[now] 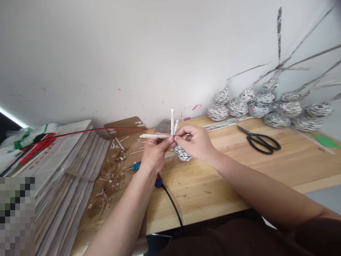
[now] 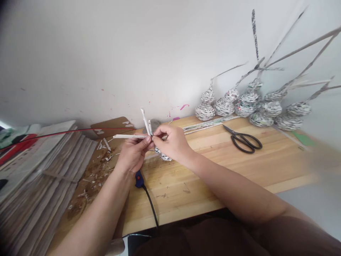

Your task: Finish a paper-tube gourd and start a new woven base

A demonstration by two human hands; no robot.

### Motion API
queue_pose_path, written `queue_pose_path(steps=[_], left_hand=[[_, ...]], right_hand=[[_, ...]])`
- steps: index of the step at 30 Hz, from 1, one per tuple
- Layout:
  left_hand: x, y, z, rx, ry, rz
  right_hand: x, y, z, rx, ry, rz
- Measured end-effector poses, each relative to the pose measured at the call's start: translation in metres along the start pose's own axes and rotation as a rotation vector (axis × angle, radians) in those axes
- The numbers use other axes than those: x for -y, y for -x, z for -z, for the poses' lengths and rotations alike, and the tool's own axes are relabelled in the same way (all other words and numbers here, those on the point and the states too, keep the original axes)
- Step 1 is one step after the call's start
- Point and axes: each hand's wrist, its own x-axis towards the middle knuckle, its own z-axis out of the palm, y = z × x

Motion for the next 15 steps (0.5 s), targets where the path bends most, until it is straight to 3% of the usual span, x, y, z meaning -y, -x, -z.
queue_pose_path(steps=[5, 15], left_hand=[[0.0009, -0.0008, 0.002, 0.008, -0.007, -0.078], [-0.0068, 0.0035, 0.0034, 0.079, -0.314, -0.261]], right_hand=[[0.0017, 0.0047, -0.0044, -0.06, 0.023, 0.094], [0.0058, 0.0017, -0.0003, 0.05, -0.187, -0.077]])
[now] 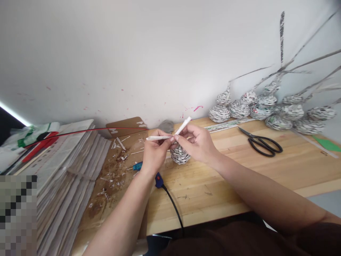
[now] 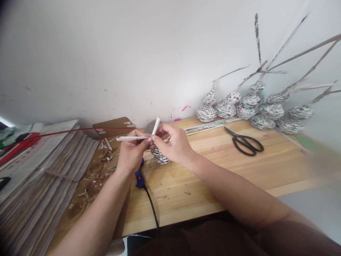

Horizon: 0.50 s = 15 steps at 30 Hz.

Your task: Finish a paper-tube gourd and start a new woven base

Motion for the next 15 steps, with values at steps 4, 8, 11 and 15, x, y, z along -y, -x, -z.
queue_pose_path(steps=[4, 8, 11, 15], left_hand=[[-0.0038, 0.001, 0.0014, 0.075, -0.034, 0.0], [-0.0032, 0.0026, 0.0013, 0.111, -0.041, -0.01], [-0.0001, 0.0031, -0.0014, 0.038, -0.032, -0.02], [0.005, 0.0012, -0.0034, -0.071, 0.012, -0.025]], right_hand=[[0.0029, -0.0039, 0.0028, -0.001, -0.106, -0.072], [0.0038, -0.0077, 0.0048, 0.023, -0.206, -0.168], [0.0026, -0.0088, 0.0042, 0.057, -0.254, -0.203], [0.0017, -0.0078, 0.0019, 0.068, -0.309, -0.27]])
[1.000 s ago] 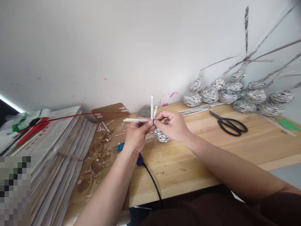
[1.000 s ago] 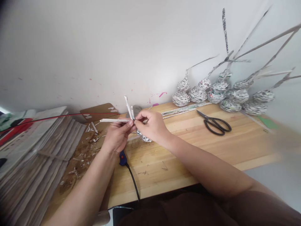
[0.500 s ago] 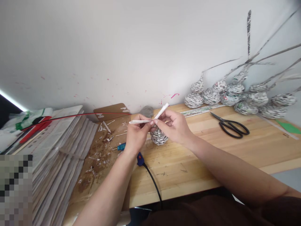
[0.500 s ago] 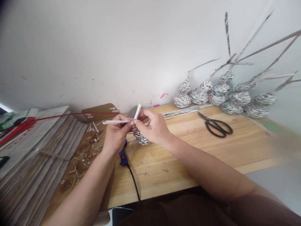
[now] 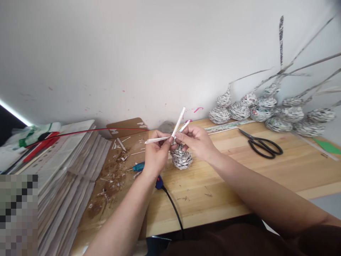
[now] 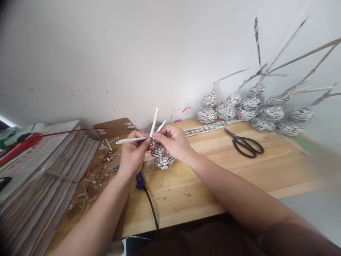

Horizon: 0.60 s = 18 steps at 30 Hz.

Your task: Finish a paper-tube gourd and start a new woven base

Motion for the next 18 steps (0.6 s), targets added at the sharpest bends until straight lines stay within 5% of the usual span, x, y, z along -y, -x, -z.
queue_pose_path(steps=[12, 18], left_hand=[[-0.002, 0.002, 0.0, 0.04, -0.042, -0.029], [0.004, 0.001, -0.003, -0.034, 0.011, -0.022]], right_hand=[[0.003, 0.002, -0.002, 0.006, 0.059, 0.041], [-0.007, 0.004, -0.007, -0.085, 0.056, 0.043]])
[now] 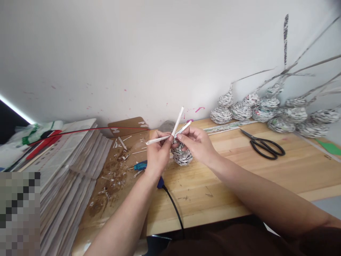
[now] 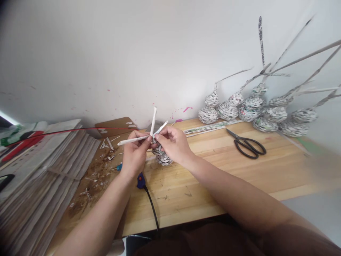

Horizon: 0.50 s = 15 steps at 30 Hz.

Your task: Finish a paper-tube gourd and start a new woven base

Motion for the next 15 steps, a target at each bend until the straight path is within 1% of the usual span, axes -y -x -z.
queue_pose_path(steps=[4, 7, 10, 12, 14, 15], left_hand=[[0.001, 0.002, -0.001, -0.029, -0.011, 0.025], [-0.001, 0.001, 0.0, -0.036, -0.004, 0.038], [-0.003, -0.002, 0.003, -0.011, -0.001, 0.032], [-0.005, -0.004, 0.005, 0.011, 0.0, 0.033], [-0.007, -0.005, 0.007, 0.043, 0.005, 0.047], [-0.008, -0.005, 0.007, 0.059, 0.007, 0.053]], right_hand=[[-0.006, 0.004, -0.007, -0.102, 0.054, 0.055], [-0.011, 0.008, -0.01, -0.114, 0.077, 0.121], [-0.01, 0.008, -0.007, -0.025, 0.111, 0.222], [-0.006, 0.006, -0.001, 0.054, 0.197, 0.294], [-0.002, 0.001, 0.005, 0.103, 0.257, 0.324], [-0.001, -0.001, 0.008, 0.112, 0.26, 0.315]])
